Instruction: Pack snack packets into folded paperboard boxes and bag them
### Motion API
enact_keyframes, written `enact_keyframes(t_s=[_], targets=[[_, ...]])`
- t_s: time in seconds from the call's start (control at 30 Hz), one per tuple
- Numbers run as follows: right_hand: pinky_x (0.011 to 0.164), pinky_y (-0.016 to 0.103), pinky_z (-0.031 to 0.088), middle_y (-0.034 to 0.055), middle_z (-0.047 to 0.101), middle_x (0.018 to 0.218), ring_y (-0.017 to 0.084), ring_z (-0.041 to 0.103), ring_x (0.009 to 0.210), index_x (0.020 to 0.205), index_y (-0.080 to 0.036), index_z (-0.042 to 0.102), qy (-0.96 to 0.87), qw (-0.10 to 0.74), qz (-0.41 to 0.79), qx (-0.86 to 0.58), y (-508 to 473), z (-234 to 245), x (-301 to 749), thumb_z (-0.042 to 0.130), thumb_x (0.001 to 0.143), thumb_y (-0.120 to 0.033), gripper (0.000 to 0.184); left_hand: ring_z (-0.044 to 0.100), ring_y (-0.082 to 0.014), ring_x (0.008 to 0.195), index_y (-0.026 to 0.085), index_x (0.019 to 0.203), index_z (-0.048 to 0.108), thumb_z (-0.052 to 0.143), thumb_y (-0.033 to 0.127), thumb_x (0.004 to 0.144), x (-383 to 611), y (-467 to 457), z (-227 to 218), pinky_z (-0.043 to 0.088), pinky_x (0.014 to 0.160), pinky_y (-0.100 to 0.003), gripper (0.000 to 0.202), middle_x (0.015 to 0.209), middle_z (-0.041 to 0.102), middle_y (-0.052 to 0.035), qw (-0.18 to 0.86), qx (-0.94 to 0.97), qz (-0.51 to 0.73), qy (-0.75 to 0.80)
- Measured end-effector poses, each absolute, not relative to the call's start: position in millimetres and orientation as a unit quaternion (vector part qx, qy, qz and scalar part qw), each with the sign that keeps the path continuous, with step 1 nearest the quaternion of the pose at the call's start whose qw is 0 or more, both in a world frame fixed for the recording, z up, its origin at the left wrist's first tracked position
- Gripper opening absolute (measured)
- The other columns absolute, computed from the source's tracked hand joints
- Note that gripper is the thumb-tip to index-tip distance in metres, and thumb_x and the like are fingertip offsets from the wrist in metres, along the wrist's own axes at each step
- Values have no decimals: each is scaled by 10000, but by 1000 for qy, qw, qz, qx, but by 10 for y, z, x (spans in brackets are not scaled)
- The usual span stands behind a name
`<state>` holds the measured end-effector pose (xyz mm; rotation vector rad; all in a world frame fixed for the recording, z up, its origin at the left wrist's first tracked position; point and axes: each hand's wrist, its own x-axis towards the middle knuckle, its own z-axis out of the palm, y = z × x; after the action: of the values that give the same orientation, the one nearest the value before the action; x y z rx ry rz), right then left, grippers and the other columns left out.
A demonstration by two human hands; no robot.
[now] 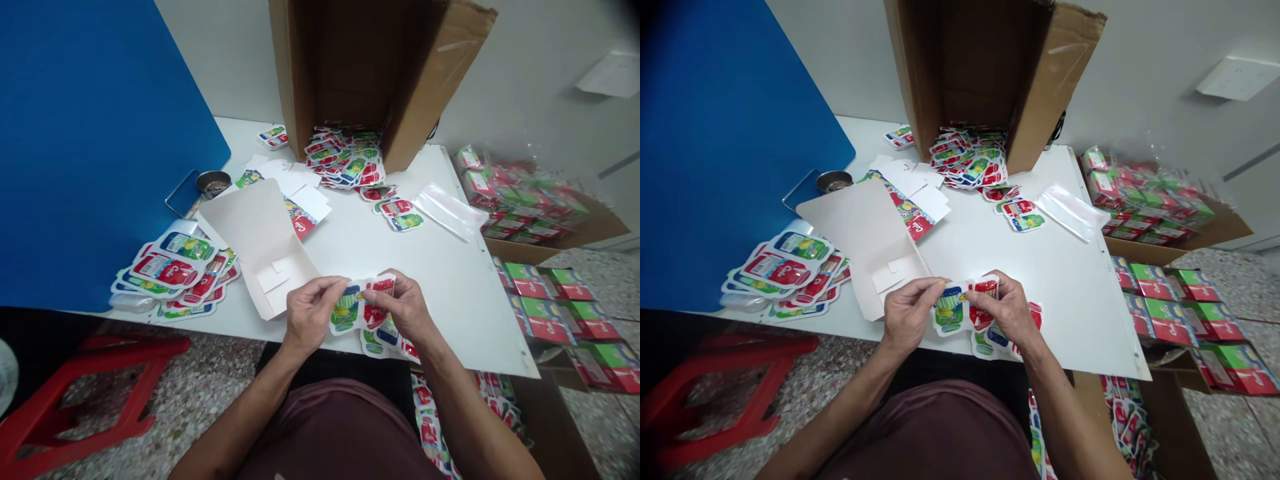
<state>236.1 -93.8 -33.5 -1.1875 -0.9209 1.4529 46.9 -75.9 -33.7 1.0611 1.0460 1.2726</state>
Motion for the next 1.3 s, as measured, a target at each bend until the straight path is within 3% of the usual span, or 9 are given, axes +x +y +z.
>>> enact_keyframes(t_s=[0.17,0.3,0.4,0.53,0.7,0.77,0.97,1.17,1.3], targets=[[461,222,508,-31,698,652,127,632,503,800,-199,612,-379,501,601,-494,-929,-335,2371,905,763,-355,334,747,-143,751,185,878,827,874,352,790,482,-656,-316,601,717,-222,195,859,828,-37,668,331,501,440],[460,227,500,-33,689,648,127,622,503,794,-200,615,-379,500,599,-497,-907,-326,2374,911,749,-366,342,734,-141,705,184,850,815,880,378,778,440,-617,-293,594,694,-232,217,812,818,-29,675,341,474,452],[447,233,494,-35,680,631,130,613,486,794,-202,621,-373,507,597,-497,-885,-333,2370,916,735,-378,348,745,-169,746,187,857,816,821,397,838,402,-642,-234,596,719,-262,210,838,820,-48,582,467,460,482],[442,243,497,-32,676,623,135,608,482,783,-201,632,-379,515,588,-496,-863,-324,2357,919,723,-382,345,756,-201,894,198,890,814,761,376,892,419,-689,-193,588,869,-305,185,949,824,-66,405,589,493,495],[481,245,521,-21,698,661,136,625,524,789,-203,646,-379,529,578,-492,-843,-292,2361,915,727,-388,331,745,-181,756,181,920,806,805,445,849,449,-642,-235,604,726,-282,274,873,818,-49,593,428,493,471],[493,244,526,-17,708,677,136,630,536,789,-204,646,-371,534,578,-493,-840,-296,2365,919,721,-390,337,720,-163,694,175,861,808,835,447,816,424,-619,-236,586,671,-256,277,803,803,-34,623,428,464,463],[513,272,548,-6,713,685,157,645,552,797,-197,674,-376,519,585,-497,-854,-306,2352,893,749,-422,317,674,-150,644,183,821,788,755,413,897,415,-703,-219,539,603,-239,245,731,769,-18,467,541,488,502],[599,272,567,26,757,758,179,670,656,847,-198,784,-444,524,444,-575,-955,-279,2338,900,732,-419,275,699,-179,691,190,828,760,704,304,928,498,-907,-177,560,695,-308,162,780,775,-67,313,603,551,485],[589,330,605,62,771,744,226,696,629,838,-198,800,-420,527,473,-568,-983,-345,2291,888,715,-467,309,734,-205,751,194,842,779,763,324,898,374,-962,-95,588,738,-349,142,854,809,-101,356,574,588,445]])
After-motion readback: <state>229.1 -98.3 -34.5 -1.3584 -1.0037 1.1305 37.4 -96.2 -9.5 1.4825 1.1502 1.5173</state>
